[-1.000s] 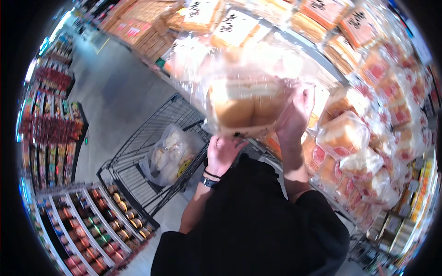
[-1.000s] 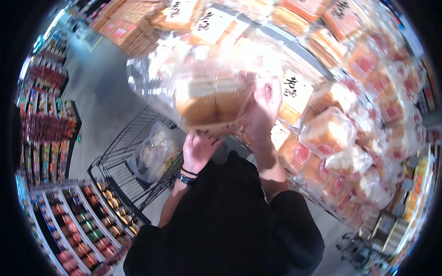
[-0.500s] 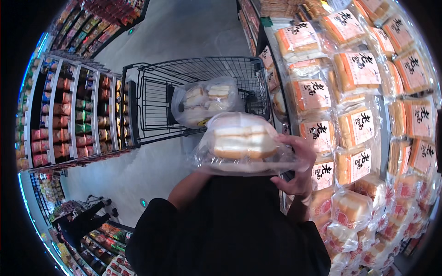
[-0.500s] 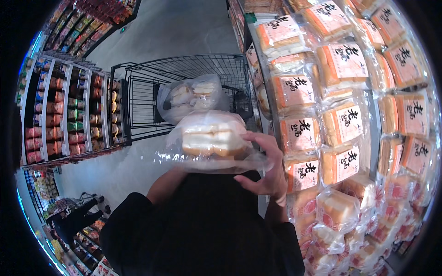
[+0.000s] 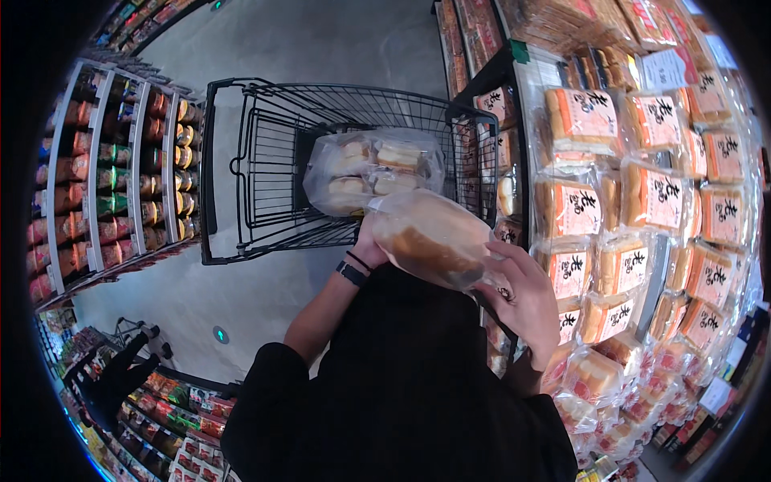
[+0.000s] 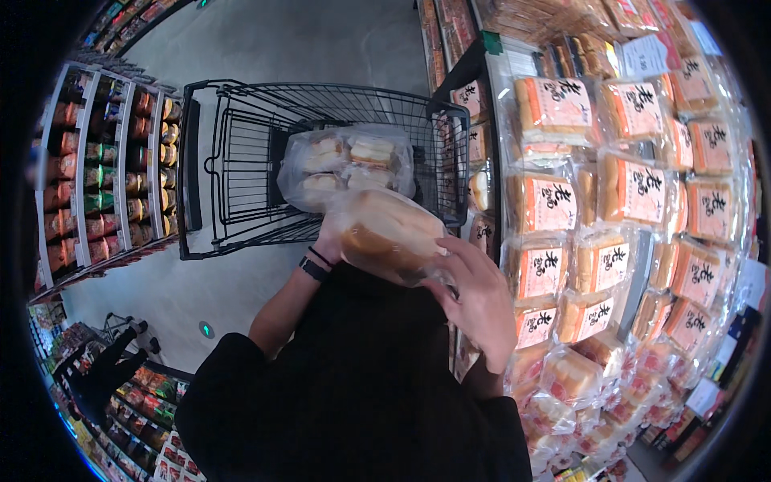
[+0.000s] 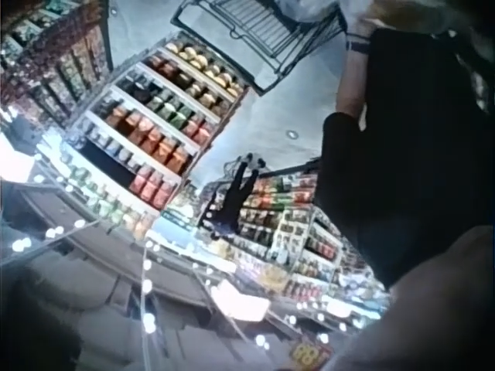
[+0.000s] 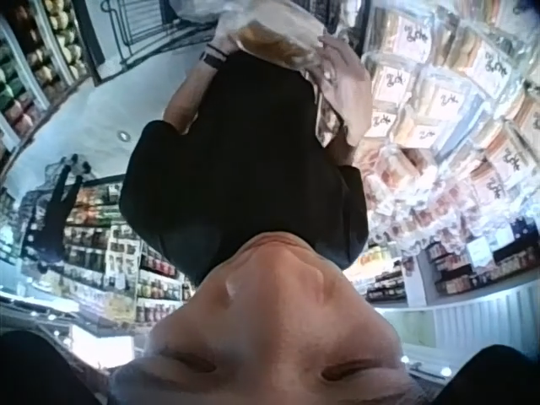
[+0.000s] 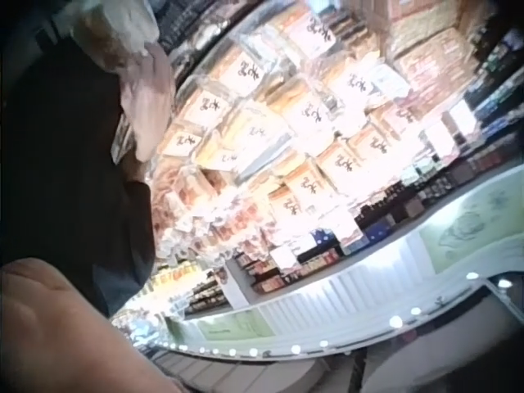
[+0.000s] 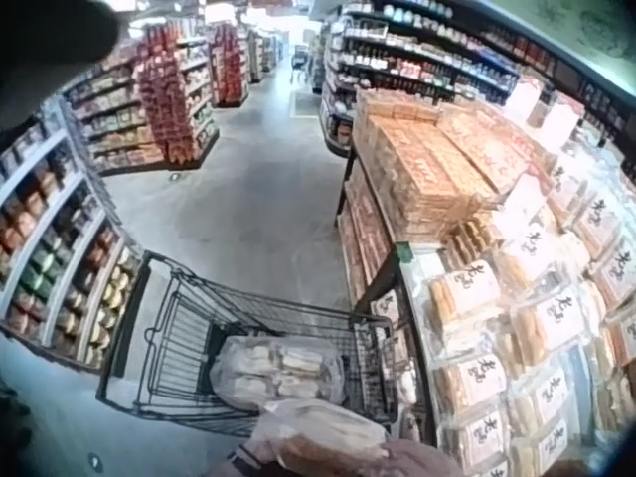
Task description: Picking packaged bread from shelves and putting them into a plastic bag in a shopping cart.
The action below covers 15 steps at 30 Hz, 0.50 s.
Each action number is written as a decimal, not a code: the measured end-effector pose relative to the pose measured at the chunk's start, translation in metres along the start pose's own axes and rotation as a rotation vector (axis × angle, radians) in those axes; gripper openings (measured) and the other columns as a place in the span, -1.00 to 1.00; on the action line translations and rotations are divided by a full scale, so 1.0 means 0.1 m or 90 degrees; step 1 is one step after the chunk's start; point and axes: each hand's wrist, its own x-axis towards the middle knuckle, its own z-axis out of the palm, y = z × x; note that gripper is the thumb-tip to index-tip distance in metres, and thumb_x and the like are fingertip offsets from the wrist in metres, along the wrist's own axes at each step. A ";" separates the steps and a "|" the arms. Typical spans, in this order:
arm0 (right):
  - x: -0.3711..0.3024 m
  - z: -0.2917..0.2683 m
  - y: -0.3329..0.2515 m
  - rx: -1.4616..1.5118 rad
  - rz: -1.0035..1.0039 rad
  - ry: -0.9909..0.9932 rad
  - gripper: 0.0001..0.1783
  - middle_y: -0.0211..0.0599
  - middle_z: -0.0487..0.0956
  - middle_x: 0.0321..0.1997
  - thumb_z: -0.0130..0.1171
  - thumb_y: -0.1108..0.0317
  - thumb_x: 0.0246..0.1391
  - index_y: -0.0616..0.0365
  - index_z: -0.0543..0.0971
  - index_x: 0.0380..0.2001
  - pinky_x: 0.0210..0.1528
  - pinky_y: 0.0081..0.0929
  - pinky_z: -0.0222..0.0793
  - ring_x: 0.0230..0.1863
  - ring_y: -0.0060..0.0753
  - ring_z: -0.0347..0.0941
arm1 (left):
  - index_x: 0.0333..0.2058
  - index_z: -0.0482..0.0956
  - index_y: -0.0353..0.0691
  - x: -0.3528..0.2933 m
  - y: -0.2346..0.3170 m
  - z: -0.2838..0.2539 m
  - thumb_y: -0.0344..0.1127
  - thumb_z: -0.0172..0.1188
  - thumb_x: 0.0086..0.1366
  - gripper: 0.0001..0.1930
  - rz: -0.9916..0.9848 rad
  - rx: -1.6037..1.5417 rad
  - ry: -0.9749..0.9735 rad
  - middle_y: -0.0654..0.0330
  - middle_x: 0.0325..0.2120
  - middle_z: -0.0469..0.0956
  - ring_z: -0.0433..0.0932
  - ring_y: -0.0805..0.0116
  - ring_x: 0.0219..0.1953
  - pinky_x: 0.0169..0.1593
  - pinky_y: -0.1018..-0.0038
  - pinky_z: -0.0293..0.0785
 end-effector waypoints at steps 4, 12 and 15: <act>0.33 0.25 0.05 0.054 0.105 -0.040 -0.69 -0.14 0.55 0.01 0.47 0.36 -0.05 0.23 0.59 -0.27 -0.09 -0.21 0.54 -0.08 -0.02 0.58 | 0.33 0.27 -0.27 0.06 0.20 -0.27 0.01 -0.25 0.55 -0.43 -0.117 -0.114 -0.071 -0.05 0.29 0.37 0.39 0.06 0.31 0.40 0.11 0.27; 0.87 0.53 -0.10 0.088 0.153 -0.074 -0.84 -0.06 0.63 0.00 0.26 0.45 0.17 0.36 0.58 -0.42 -0.29 -0.39 0.51 -0.31 -0.16 0.61 | 0.33 0.30 -0.22 0.21 0.74 -0.31 0.06 -0.18 0.54 -0.42 -0.143 -0.075 -0.111 0.06 0.30 0.39 0.40 0.14 0.31 0.39 0.17 0.29; 0.98 0.62 -0.15 0.066 0.111 -0.044 -0.84 -0.02 0.63 0.06 0.22 0.46 0.18 0.37 0.58 -0.41 -0.24 -0.40 0.51 -0.27 -0.12 0.63 | 0.31 0.31 -0.24 0.46 0.90 -0.51 -0.02 -0.11 0.55 -0.47 -0.079 -0.077 -0.076 0.10 0.21 0.46 0.47 0.19 0.21 0.30 0.18 0.37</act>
